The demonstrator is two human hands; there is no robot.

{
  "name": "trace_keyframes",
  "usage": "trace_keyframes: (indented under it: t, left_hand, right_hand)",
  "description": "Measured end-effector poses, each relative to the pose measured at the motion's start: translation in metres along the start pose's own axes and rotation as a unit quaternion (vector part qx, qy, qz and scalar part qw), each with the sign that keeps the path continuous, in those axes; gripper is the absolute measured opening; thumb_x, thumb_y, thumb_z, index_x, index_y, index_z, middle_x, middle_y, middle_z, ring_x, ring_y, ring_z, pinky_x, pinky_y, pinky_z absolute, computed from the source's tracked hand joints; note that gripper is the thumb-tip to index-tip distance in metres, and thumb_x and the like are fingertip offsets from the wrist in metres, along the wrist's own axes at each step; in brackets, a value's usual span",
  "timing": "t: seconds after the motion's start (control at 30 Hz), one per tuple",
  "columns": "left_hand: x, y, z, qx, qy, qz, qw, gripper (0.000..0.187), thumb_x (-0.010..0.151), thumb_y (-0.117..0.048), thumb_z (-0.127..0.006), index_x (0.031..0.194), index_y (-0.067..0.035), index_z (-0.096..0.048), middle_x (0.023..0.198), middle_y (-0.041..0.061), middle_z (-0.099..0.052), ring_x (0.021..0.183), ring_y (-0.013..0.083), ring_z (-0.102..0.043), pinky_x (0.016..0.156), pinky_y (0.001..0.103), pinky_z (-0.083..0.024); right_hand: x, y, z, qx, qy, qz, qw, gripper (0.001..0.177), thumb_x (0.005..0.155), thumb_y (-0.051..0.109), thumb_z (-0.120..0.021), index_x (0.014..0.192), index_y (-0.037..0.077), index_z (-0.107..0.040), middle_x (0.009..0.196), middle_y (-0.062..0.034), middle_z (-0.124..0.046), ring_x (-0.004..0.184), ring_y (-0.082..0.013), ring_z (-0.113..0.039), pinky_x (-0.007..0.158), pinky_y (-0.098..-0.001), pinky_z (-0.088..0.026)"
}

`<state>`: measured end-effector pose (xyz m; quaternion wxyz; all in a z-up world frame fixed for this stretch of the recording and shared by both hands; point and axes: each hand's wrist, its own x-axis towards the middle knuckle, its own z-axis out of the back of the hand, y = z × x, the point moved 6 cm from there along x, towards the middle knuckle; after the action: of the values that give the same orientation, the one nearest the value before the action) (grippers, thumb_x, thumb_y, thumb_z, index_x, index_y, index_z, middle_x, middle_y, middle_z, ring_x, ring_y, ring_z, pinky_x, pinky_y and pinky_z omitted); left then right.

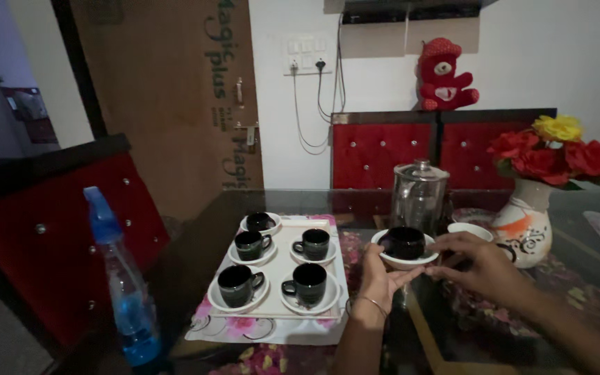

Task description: The person wipes a glass table with a cloth, then places a tray on the table. They arrange multiple cups and saucers on the tray, handling each item individually.

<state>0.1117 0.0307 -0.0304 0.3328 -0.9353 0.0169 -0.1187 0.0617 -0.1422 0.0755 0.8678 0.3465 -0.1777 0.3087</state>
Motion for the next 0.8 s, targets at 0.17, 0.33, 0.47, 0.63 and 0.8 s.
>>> trace_keyframes:
  t: [0.17, 0.33, 0.47, 0.63, 0.8]
  left_hand:
    - [0.006, -0.031, 0.008, 0.018, -0.040, 0.000, 0.999, 0.060, 0.097, -0.037, -0.040, 0.146, -0.002, -0.040, 0.142, 0.026, -0.056, 0.118, 0.0467, -0.068, 0.093, 0.050, -0.064]
    - [0.002, -0.094, 0.016, 0.092, -0.003, -0.038, 0.995, 0.064, 0.099, -0.044, -0.039, 0.150, -0.005, -0.035, 0.144, 0.031, -0.053, 0.122, 0.0479, -0.066, 0.097, 0.053, -0.062]
    - [-0.003, -0.146, 0.034, 0.202, -0.098, -0.025, 0.974, 0.081, 0.092, -0.065, -0.040, 0.159, -0.023, -0.025, 0.161, 0.012, -0.038, 0.143, 0.0446, -0.043, 0.116, 0.055, -0.038]
    - [-0.014, -0.203, 0.059, 0.202, -0.196, -0.088, 0.955, 0.092, 0.090, -0.071, -0.043, 0.164, -0.024, -0.014, 0.170, 0.006, -0.020, 0.156, 0.0346, -0.021, 0.124, 0.053, -0.029]
    - [-0.023, -0.211, 0.081, 0.207, -0.218, -0.097, 0.949, 0.092, 0.088, -0.071, -0.045, 0.162, -0.020, -0.024, 0.168, 0.009, -0.029, 0.155, 0.0269, -0.028, 0.121, 0.047, -0.032]
  right_hand:
    - [0.021, 0.014, -0.014, -0.009, -0.046, 0.005, 0.999, 0.031, 0.077, 0.023, -0.086, 0.104, 0.010, -0.081, 0.096, -0.0076, -0.080, 0.088, -0.0168, -0.079, 0.075, -0.0330, -0.062]
    - [0.063, 0.030, -0.053, 0.078, 0.014, -0.072, 0.994, 0.025, 0.080, 0.020, -0.083, 0.103, 0.009, -0.082, 0.087, -0.0054, -0.082, 0.080, -0.0148, -0.081, 0.074, -0.0314, -0.063]
    - [0.108, 0.039, -0.082, 0.074, -0.010, -0.035, 0.997, 0.023, 0.080, 0.019, -0.080, 0.103, 0.012, -0.083, 0.088, -0.0035, -0.086, 0.082, -0.0135, -0.081, 0.075, -0.0297, -0.061]
    - [0.150, 0.013, -0.133, 0.098, -0.019, -0.131, 0.986, 0.021, 0.080, 0.016, -0.084, 0.099, 0.009, -0.085, 0.090, -0.0072, -0.082, 0.083, -0.0181, -0.079, 0.079, -0.0326, -0.058]
    - [0.178, 0.003, -0.171, 0.137, -0.006, -0.067, 0.988, 0.019, 0.079, 0.016, -0.077, 0.097, 0.011, -0.084, 0.086, -0.0053, -0.088, 0.080, -0.0141, -0.083, 0.077, -0.0317, -0.062]
